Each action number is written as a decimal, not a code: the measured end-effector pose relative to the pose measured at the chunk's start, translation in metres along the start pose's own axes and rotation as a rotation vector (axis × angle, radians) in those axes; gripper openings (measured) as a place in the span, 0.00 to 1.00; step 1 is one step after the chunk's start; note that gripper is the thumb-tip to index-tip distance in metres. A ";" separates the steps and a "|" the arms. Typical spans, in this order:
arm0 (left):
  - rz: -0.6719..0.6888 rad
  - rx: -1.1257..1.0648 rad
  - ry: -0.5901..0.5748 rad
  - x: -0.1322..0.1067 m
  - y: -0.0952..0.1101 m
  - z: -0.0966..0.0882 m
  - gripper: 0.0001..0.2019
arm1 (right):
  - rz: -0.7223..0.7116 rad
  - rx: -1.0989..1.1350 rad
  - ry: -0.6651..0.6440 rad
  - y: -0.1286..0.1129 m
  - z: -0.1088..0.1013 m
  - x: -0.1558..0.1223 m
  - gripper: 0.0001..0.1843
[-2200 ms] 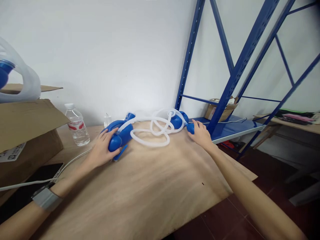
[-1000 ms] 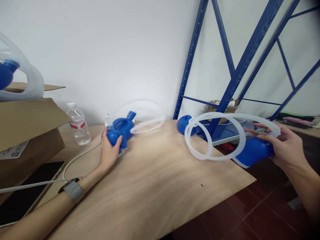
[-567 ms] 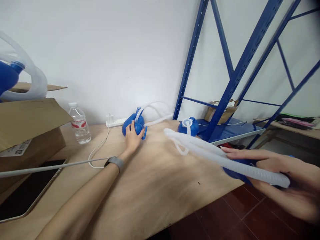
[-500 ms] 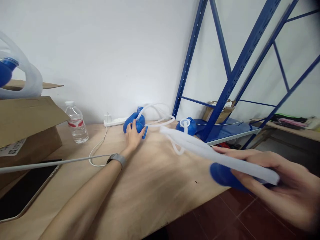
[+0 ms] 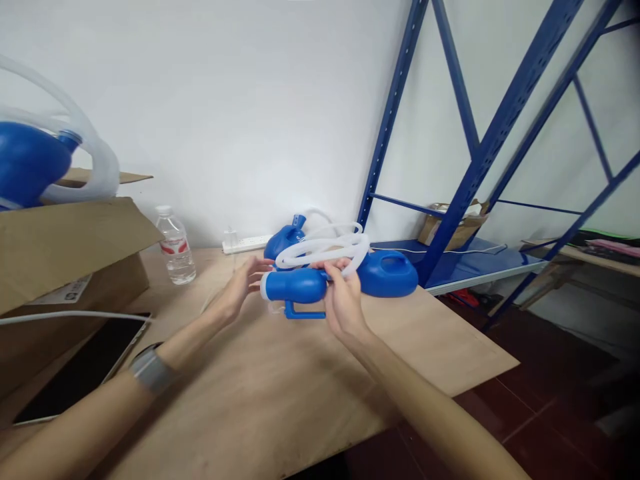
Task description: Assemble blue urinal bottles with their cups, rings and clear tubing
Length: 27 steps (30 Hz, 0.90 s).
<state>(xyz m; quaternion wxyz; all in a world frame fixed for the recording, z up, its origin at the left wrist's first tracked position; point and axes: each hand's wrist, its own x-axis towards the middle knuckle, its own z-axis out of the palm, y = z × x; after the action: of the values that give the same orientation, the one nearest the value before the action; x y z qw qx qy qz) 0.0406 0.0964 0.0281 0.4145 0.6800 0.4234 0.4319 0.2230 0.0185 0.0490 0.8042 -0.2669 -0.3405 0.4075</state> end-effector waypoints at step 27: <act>-0.170 0.010 0.151 -0.097 -0.040 -0.044 0.25 | 0.650 -0.021 -0.108 0.074 0.006 -0.017 0.21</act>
<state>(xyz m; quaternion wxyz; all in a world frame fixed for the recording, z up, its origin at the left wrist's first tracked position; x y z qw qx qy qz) -0.0355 0.0260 -0.0198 0.4133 0.6090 0.5118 0.4432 0.1762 0.0441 -0.0046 0.6099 -0.3479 -0.2840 0.6529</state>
